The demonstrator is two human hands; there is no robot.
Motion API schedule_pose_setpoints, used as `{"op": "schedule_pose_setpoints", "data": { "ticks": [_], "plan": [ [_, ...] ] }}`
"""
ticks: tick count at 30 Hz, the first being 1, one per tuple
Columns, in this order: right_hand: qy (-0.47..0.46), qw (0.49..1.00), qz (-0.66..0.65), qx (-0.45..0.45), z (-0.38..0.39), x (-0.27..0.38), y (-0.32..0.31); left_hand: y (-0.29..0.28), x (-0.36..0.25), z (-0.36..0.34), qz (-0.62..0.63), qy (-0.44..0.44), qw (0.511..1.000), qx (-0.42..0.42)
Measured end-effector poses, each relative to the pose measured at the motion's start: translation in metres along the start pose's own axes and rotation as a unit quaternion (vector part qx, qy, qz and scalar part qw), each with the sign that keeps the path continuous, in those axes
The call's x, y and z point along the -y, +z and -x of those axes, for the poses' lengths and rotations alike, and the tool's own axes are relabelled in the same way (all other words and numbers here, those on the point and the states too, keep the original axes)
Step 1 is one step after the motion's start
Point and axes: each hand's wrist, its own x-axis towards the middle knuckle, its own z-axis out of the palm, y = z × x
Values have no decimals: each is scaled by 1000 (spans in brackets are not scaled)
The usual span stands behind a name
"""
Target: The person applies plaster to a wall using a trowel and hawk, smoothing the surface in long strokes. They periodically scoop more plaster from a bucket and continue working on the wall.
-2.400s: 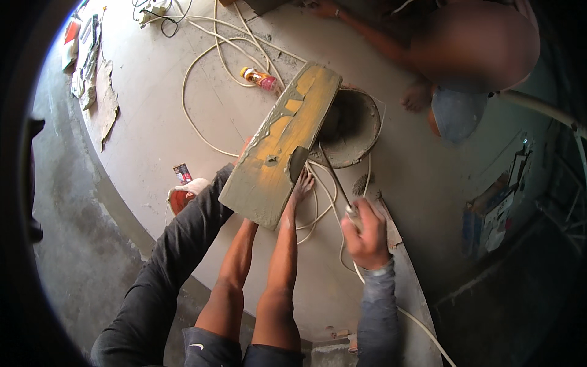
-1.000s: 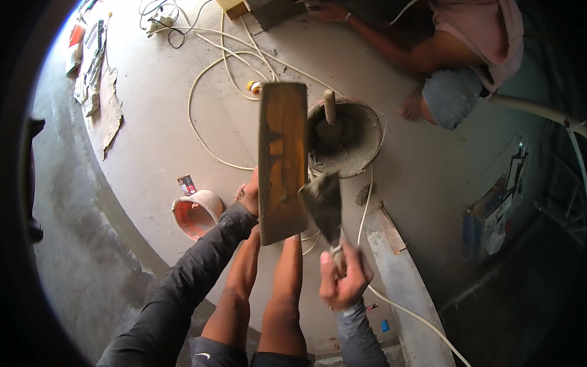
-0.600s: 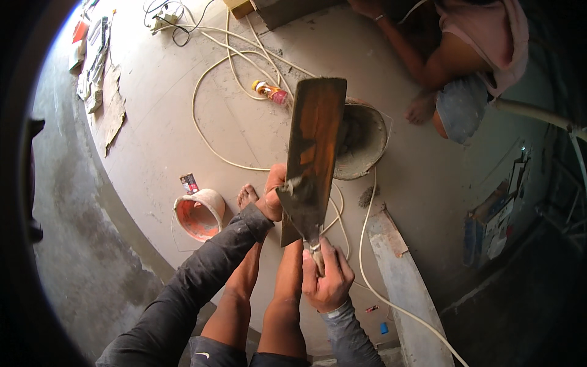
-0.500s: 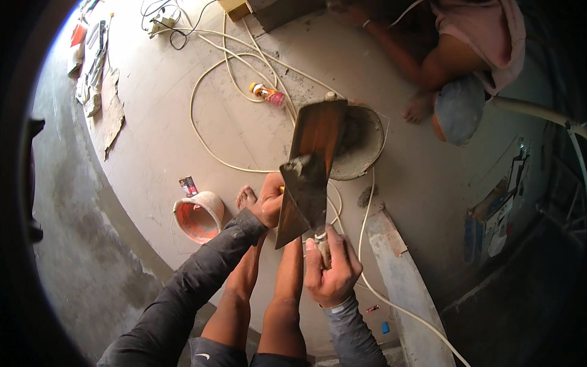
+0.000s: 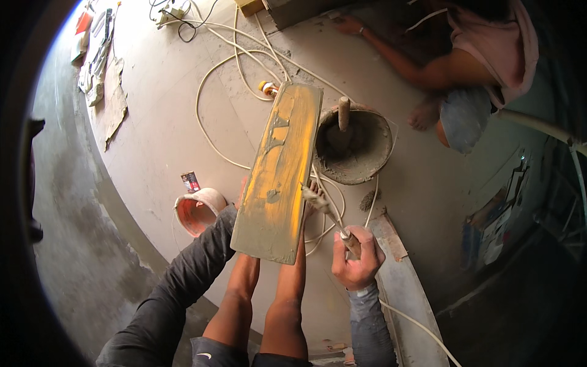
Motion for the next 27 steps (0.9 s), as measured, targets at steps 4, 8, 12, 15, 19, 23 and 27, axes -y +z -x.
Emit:
{"op": "schedule_pose_setpoints", "data": {
  "ticks": [4,8,12,15,19,23,27],
  "plan": [
    [-31,1000,-3,5,1,-3,15,4,5,0,23,44,998,-27],
    [27,997,-54,43,11,-6,36,9,12,-6,-7,40,993,-114],
    [-8,999,-50,15,15,-25,58,-2,16,-20,-134,12,985,-108],
    [-42,999,-5,29,20,-38,59,-12,11,-21,-31,31,996,-80],
    [-76,993,80,36,16,-58,40,-19,-24,-16,78,11,996,-34],
    [51,989,138,23,-6,-83,9,-24,-63,-11,186,-3,982,45],
    [233,908,317,143,-61,-110,7,-27,-67,-6,260,-18,958,118]
  ]
}}
